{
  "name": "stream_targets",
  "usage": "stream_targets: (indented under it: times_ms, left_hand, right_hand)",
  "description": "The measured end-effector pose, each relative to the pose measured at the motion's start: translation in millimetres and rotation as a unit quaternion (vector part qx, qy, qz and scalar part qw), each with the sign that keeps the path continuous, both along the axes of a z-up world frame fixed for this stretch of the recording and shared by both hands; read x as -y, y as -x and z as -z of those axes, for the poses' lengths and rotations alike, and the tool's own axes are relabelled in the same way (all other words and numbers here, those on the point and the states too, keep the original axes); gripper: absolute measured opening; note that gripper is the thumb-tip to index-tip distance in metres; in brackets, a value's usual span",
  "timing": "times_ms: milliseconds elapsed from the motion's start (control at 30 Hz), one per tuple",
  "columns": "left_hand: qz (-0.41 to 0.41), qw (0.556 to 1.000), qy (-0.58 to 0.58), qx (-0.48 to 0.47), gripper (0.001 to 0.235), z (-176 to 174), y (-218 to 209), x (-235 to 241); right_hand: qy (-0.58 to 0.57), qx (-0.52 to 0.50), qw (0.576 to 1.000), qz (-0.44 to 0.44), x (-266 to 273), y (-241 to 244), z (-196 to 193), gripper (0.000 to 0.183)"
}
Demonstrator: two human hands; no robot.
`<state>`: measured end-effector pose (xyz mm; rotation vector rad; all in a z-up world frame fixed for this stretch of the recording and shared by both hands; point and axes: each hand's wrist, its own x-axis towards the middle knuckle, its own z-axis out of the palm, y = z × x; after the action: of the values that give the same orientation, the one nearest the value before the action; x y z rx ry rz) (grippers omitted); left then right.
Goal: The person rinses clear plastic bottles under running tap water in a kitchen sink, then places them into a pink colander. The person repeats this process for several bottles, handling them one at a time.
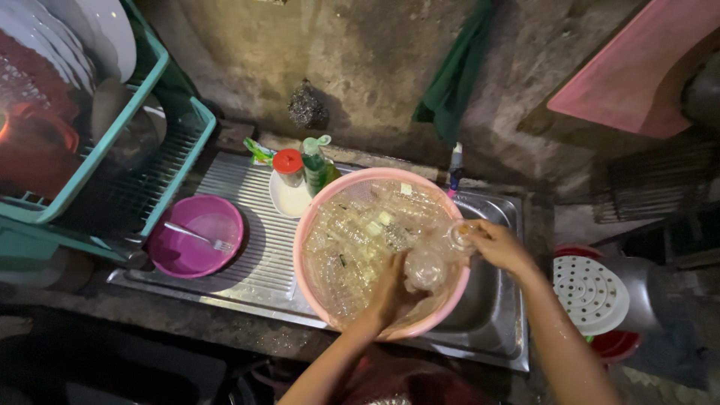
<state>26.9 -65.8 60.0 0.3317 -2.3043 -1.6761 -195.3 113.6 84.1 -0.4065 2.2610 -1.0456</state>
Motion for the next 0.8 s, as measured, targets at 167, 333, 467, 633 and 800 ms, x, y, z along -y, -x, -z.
stream_targets:
  times_ms: [167,333,467,633,800]
  left_hand:
    - [0.061,0.997,0.026,0.036,0.095,23.0,-6.1,-8.4]
    - [0.105,0.989,0.054,0.085,0.099,26.0,-3.1,-3.7]
    - [0.100,0.993,0.057,0.004,0.136,8.1,-12.1,1.1]
    - [0.127,0.973,0.182,-0.056,0.135,-24.7,-18.9,-2.0]
    - [0.144,0.967,0.206,0.029,0.109,-46.9,-19.7,4.9]
  right_hand:
    - [0.017,-0.008,0.999,-0.038,12.6,-7.3,-9.1,0.036]
    - [-0.030,-0.015,0.999,-0.037,13.4,-22.2,-29.2,0.043]
    - [-0.068,-0.022,0.996,-0.046,24.2,-37.9,-27.3,0.046]
    - [-0.079,0.012,0.993,-0.082,19.3,-26.6,6.6,0.051]
    - [-0.009,0.071,0.997,-0.033,12.9,9.4,52.8,0.041]
